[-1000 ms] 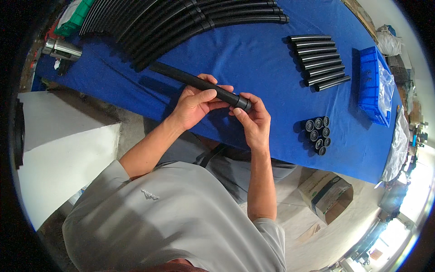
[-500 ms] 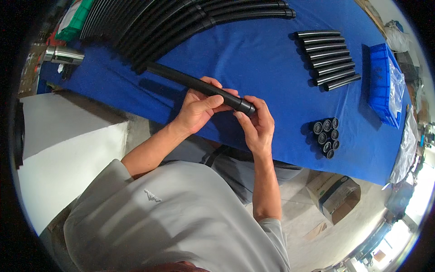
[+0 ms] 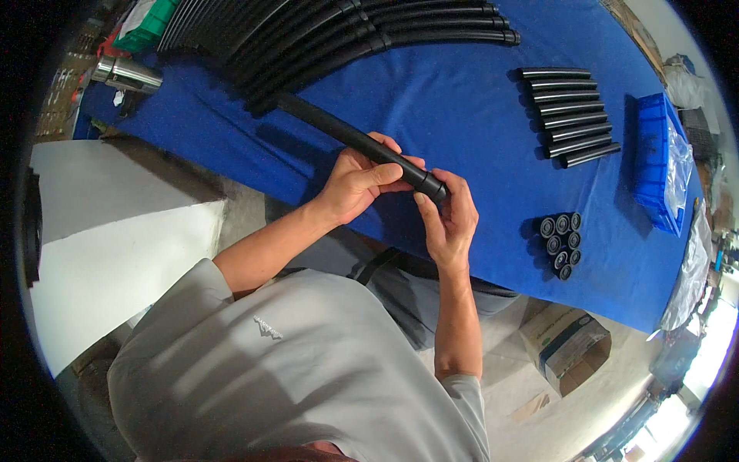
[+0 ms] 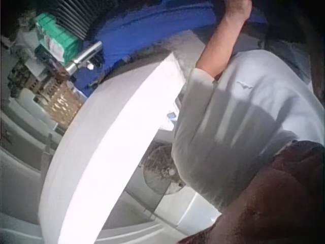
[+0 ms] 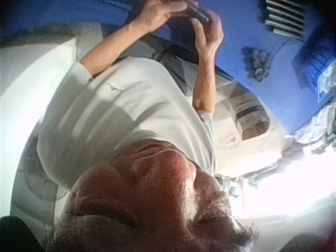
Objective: Manually attaching plastic end caps to black tubes at a workstation.
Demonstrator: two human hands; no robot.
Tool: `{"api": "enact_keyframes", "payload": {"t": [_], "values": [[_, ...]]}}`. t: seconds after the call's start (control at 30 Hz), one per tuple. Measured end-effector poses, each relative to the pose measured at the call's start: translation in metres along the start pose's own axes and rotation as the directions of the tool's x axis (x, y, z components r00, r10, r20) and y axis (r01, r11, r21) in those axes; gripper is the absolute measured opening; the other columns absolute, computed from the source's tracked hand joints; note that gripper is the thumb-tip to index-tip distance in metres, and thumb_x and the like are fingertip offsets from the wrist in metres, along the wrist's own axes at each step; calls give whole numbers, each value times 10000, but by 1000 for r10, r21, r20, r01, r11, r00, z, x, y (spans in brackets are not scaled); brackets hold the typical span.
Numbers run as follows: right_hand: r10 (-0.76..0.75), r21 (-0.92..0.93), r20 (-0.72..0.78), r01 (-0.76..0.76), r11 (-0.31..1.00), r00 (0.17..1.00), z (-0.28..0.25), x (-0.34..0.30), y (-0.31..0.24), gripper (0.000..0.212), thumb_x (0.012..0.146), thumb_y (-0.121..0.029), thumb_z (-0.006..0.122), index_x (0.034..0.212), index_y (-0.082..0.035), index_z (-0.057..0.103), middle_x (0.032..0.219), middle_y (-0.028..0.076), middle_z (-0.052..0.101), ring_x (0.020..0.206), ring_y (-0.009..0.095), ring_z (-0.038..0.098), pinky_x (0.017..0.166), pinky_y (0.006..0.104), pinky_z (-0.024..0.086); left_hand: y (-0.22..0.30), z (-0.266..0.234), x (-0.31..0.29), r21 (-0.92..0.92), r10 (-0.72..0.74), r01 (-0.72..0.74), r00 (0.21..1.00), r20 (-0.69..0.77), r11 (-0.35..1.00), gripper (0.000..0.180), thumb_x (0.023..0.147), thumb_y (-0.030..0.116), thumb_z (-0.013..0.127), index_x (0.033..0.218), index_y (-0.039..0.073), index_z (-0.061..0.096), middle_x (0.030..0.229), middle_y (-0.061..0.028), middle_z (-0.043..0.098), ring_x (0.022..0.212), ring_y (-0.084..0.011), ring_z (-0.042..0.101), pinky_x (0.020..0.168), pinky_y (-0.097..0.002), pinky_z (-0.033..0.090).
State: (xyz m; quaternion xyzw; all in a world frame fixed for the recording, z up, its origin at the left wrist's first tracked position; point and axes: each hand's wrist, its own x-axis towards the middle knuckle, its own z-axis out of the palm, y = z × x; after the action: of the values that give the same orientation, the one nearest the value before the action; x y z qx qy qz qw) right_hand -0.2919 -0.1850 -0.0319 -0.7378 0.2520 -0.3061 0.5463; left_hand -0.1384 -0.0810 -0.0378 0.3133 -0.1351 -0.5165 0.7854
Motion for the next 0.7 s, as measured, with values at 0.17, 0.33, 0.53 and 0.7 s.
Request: {"api": "enact_keyframes", "payload": {"t": [0.17,0.33,0.53,0.7], "values": [[-107,-36,-48,105,994,993,9,2,5,338,868,-54,723,1174,14,597,942,63,586,751,79,528,623,211,429,1,-4,-2,19,7,-6,1000,-19,1000,236,904,13,676,1106,89,580,1119,-173,673,1126,-295,656,918,-447,601],[-12,-11,-46,12,1000,999,8,-2,0,339,870,-62,725,1173,17,594,965,65,585,809,98,537,689,218,448,0,-2,-1,0,15,-15,1000,-20,1000,240,899,12,680,1104,90,581,1159,-173,666,1130,-288,654,915,-436,603],[-18,195,-141,45,980,990,3,-4,0,307,883,-36,711,1159,22,592,1004,43,577,849,85,557,732,213,464,22,-13,4,-127,-95,105,992,86,986,248,929,86,664,1161,92,578,1277,-174,615,1237,-321,583,1001,-490,545],[224,200,74,-235,951,972,-6,0,-11,273,884,-27,711,1126,23,595,924,27,617,789,92,595,741,229,500,18,-28,4,-191,-65,88,990,121,978,237,963,73,603,1194,115,566,1279,-162,614,1271,-343,554,1055,-488,498]]}}
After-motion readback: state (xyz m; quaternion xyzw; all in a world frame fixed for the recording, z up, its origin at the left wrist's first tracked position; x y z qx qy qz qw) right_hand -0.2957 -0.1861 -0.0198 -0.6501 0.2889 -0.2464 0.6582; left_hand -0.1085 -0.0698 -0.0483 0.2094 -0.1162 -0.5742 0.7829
